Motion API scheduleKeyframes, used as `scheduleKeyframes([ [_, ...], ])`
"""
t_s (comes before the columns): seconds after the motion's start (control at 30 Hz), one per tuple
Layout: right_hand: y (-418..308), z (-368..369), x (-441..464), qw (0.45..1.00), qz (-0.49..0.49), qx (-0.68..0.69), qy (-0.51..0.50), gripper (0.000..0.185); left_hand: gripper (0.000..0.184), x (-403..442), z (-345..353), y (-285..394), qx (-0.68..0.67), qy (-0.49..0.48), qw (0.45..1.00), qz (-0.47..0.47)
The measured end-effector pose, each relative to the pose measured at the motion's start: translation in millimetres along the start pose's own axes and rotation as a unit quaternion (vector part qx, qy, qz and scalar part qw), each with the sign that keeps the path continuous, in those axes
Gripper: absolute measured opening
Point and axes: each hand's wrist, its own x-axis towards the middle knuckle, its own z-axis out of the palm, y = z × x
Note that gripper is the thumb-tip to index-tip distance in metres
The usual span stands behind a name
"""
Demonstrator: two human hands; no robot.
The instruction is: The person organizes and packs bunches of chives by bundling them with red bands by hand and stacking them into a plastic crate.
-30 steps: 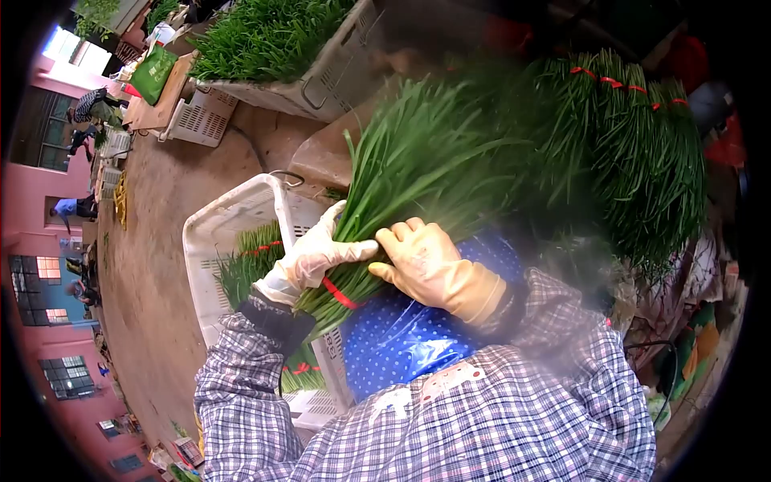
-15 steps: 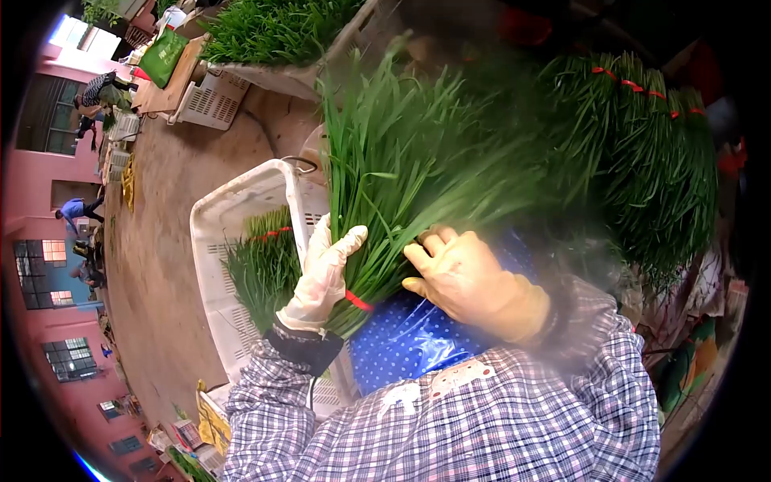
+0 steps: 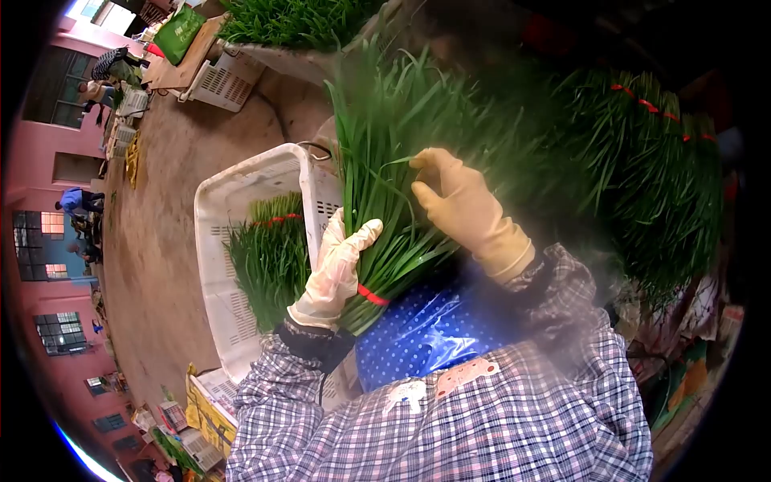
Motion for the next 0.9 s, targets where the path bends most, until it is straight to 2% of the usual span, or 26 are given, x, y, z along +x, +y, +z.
scheduleKeyframes([
  [0.03, -12, -7, 3, 0.999, 0.026, -0.013, -0.018, 0.028, 0.038, 1, 2, 1, -0.001, 0.006, 1.000, -0.003],
  [0.13, -34, -16, 7, 0.986, -0.046, -0.143, -0.075, 0.033, 0.041, -1, 10, 4, 0.003, 0.016, 1.000, -0.010],
  [0.23, -17, 1, 14, 0.952, -0.163, -0.256, -0.038, 0.035, 0.046, -9, 18, 10, -0.001, 0.012, 1.000, -0.027],
  [0.3, -11, 12, 23, 0.940, -0.162, -0.293, -0.062, 0.025, 0.049, -8, 16, 6, 0.001, 0.009, 1.000, -0.017],
  [0.37, -3, 11, 21, 0.944, -0.182, -0.272, -0.047, 0.023, 0.052, -4, 15, 1, 0.001, 0.003, 1.000, -0.006],
  [0.43, 5, 6, 15, 0.965, -0.199, -0.169, 0.017, 0.020, 0.053, -2, 12, -2, -0.002, 0.000, 1.000, 0.005],
  [0.47, 8, -1, 6, 0.975, -0.156, -0.161, 0.011, 0.019, 0.053, -3, 13, -3, 0.003, 0.008, 1.000, 0.004],
  [0.6, 19, -12, -25, 0.985, -0.092, -0.132, 0.056, 0.020, 0.056, -5, 17, -5, 0.050, 0.000, 0.999, 0.015],
  [0.7, 34, -31, -18, 0.984, 0.074, 0.115, 0.117, 0.026, 0.055, 0, 12, -15, 0.119, 0.015, 0.991, 0.050],
  [0.77, 16, -73, -20, 0.943, 0.181, 0.260, 0.100, 0.029, 0.053, -1, 13, -16, 0.070, 0.001, 0.996, 0.056],
  [0.83, -4, -115, -35, 0.931, 0.233, 0.278, 0.045, 0.027, 0.053, -4, 13, -16, 0.054, 0.000, 0.997, 0.052],
  [0.9, -6, -159, -55, 0.930, 0.264, 0.248, -0.061, 0.023, 0.052, -10, 21, -8, 0.077, 0.022, 0.995, 0.052],
])
